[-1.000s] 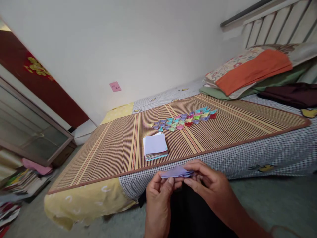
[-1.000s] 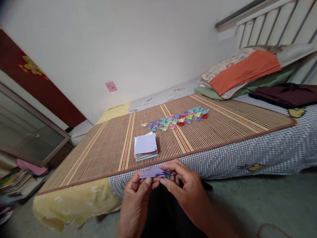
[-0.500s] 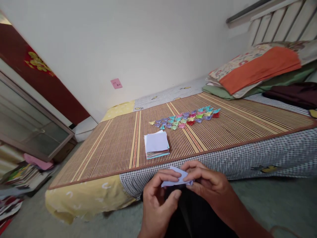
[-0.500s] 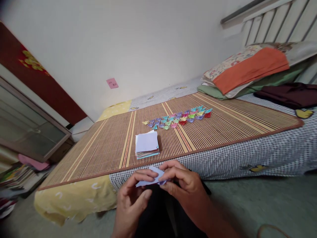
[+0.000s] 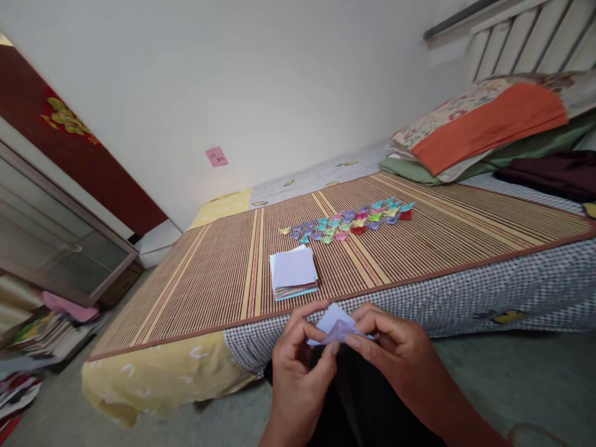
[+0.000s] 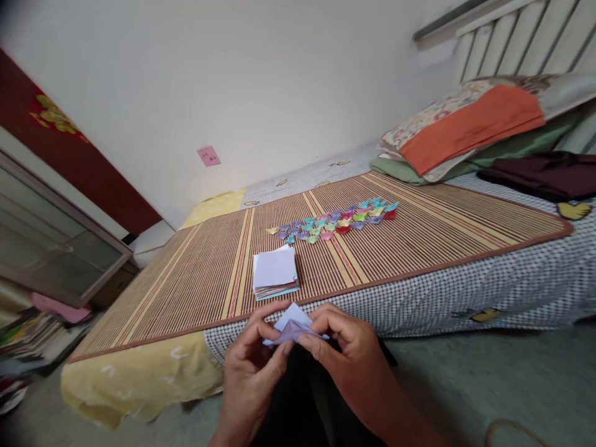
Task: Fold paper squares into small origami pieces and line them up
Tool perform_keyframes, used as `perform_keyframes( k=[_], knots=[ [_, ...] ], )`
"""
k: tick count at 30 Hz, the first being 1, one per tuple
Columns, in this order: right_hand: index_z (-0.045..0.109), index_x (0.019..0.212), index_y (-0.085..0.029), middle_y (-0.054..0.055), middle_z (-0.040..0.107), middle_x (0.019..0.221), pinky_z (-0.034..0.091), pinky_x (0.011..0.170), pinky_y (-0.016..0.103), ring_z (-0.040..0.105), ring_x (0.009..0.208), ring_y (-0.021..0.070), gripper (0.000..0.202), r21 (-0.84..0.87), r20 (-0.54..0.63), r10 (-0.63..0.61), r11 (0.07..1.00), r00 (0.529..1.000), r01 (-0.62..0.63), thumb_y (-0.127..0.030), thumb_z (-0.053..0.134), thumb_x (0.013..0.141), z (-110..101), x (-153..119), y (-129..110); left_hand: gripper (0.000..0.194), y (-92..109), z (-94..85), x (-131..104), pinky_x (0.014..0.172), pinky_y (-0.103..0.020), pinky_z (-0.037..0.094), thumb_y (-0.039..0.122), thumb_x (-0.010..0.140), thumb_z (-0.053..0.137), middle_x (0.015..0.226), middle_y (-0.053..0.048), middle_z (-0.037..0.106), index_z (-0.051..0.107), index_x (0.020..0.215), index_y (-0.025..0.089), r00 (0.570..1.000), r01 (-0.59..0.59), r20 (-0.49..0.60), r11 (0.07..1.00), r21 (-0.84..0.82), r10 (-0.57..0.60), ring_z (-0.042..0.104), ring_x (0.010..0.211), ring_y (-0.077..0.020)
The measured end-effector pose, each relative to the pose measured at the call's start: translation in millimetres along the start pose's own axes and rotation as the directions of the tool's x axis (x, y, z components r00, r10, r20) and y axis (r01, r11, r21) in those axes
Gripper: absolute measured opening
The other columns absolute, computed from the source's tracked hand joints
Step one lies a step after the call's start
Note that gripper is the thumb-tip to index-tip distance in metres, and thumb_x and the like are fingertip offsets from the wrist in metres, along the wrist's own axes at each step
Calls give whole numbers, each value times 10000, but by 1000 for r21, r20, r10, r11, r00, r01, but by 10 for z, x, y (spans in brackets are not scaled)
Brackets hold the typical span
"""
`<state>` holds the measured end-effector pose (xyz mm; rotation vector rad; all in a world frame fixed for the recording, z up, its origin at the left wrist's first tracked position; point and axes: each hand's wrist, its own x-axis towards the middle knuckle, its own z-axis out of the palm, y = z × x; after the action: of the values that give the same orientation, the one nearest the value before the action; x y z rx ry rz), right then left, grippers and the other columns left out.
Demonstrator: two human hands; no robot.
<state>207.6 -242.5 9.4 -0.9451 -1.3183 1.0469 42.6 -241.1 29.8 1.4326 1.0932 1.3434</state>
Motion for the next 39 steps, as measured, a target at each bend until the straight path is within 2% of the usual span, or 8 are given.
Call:
perform_keyframes(
  k=[3,9,15,20,25,29,32,39],
  knots=[
    [653,697,-209,6,627,764,480,660,259,607,718,166,222,-58,-44,-88,995,995,85,-280,705,901,-3,0,10,91,-21,22,-10,852,-320,541,239,785,812,1286,-139,697,749,751,183,995,77,-51,991,-105,-83,676,1111,-301],
    [656,729,-221,10,647,778,493,695,262,638,741,172,213,-153,-33,-170,975,985,163,-254,668,938,-15,-18,5,169,-79,39,-43,654,-252,523,321,748,853,694,-44,702,799,689,172,985,128,-93,977,-168,-145,645,668,-176],
    [645,729,-224,9,652,781,498,701,255,657,745,169,215,-226,-60,-279,939,958,259,-228,642,944,-17,-59,-89,143,-12,96,-83,793,-274,569,265,710,887,1185,-103,744,807,816,211,970,31,-230,975,-221,-83,723,960,-233],
    [661,743,-234,26,686,808,511,697,272,676,765,193,194,-283,-30,-302,917,953,282,-228,637,935,-33,-104,-84,480,12,22,-95,782,-267,576,248,662,926,1105,-109,777,747,1106,211,967,209,-36,872,-443,-250,746,875,-208],
    [646,748,-235,22,665,786,514,704,276,668,764,191,205,-278,-20,-299,918,954,282,-229,619,951,-8,-120,-61,350,-10,25,-127,717,-222,559,274,699,909,852,-65,795,771,1005,174,948,307,39,871,-382,-317,715,730,-155],
    [640,764,-231,11,663,794,505,726,267,668,772,174,212,-257,-14,-269,932,963,257,-217,601,971,19,-126,-65,399,2,123,-179,662,-224,558,311,730,889,818,-26,775,750,1093,221,960,202,-125,928,-314,-251,688,654,-142],
    [633,771,-229,7,659,800,500,730,266,661,769,167,215,-236,-13,-248,942,969,238,-225,591,981,35,-138,-61,301,7,170,-226,659,-222,555,344,711,894,852,-20,756,780,963,224,950,113,-264,971,-213,-168,684,671,-147],
    [601,766,-227,3,625,817,490,724,266,637,777,163,214,-215,-21,-223,953,975,213,-226,589,980,68,-172,-49,205,-9,129,-233,654,-242,529,362,728,872,741,-34,723,768,675,194,949,89,-296,992,-94,-113,656,680,-174]
  ],
)
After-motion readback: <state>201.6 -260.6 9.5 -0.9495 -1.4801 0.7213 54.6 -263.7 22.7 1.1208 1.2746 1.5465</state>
